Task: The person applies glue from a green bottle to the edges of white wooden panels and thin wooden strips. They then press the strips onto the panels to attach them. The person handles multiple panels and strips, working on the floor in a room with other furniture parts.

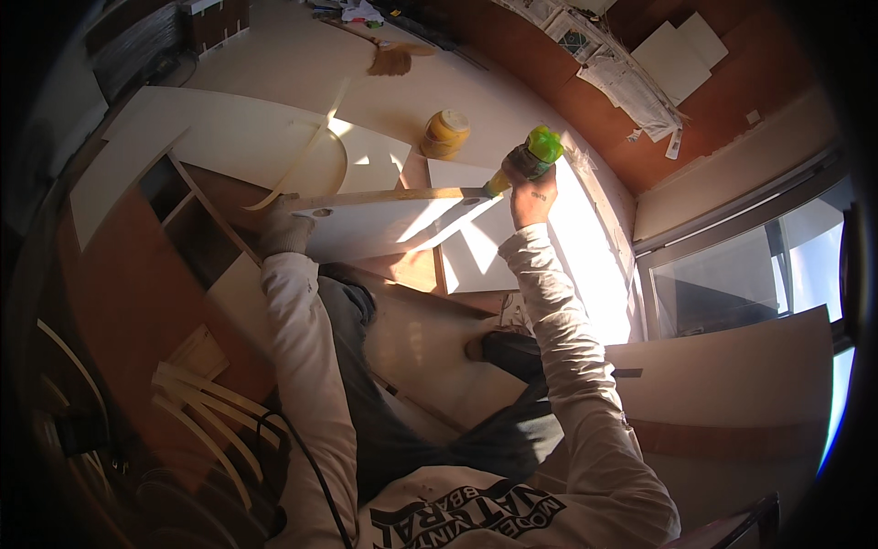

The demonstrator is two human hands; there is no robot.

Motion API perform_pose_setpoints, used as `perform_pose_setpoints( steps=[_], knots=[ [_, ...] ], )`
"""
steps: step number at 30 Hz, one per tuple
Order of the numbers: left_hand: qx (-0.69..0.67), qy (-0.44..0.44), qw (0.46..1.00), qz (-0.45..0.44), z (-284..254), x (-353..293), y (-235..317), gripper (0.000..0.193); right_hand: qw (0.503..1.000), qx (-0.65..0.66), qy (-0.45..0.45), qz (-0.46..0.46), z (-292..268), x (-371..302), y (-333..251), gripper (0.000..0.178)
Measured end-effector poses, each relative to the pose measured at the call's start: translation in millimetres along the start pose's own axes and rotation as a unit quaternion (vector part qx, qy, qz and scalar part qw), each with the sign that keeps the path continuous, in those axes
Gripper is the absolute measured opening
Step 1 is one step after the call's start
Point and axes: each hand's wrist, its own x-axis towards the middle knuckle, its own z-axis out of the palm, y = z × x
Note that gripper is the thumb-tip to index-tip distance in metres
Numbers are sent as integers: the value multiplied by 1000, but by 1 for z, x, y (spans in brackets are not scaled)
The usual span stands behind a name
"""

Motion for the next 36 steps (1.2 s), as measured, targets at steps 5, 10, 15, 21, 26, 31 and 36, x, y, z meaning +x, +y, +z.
perform_pose_setpoints(
  steps=[5, 10, 15, 21, 26, 31, 36],
  knots=[
    [39, 4, 999, -4, 4, 1, 3, 54, 992, 92, -79, 29, 44, -27, -46, 37],
    [34, 17, 999, 27, 1, -5, 3, 57, 985, 91, -147, -28, 78, -57, -91, 43],
    [62, 18, 998, 28, 11, 8, -14, 58, 990, 73, -121, -17, 64, -45, -76, 41],
    [69, -13, 998, 5, -8, -14, 23, 56, 986, 123, -108, 16, 62, -37, -65, 38],
    [34, 30, 998, 46, 10, -5, 3, 52, 979, 127, -155, -31, 107, -68, -94, 44],
    [11, -13, 999, 35, 2, 9, -12, 47, 976, 95, -184, -72, 115, -86, -111, 48],
    [-36, 8, 999, 23, 10, 12, -22, 52, 984, 96, -148, -13, 57, -50, -75, 45]
  ],
)
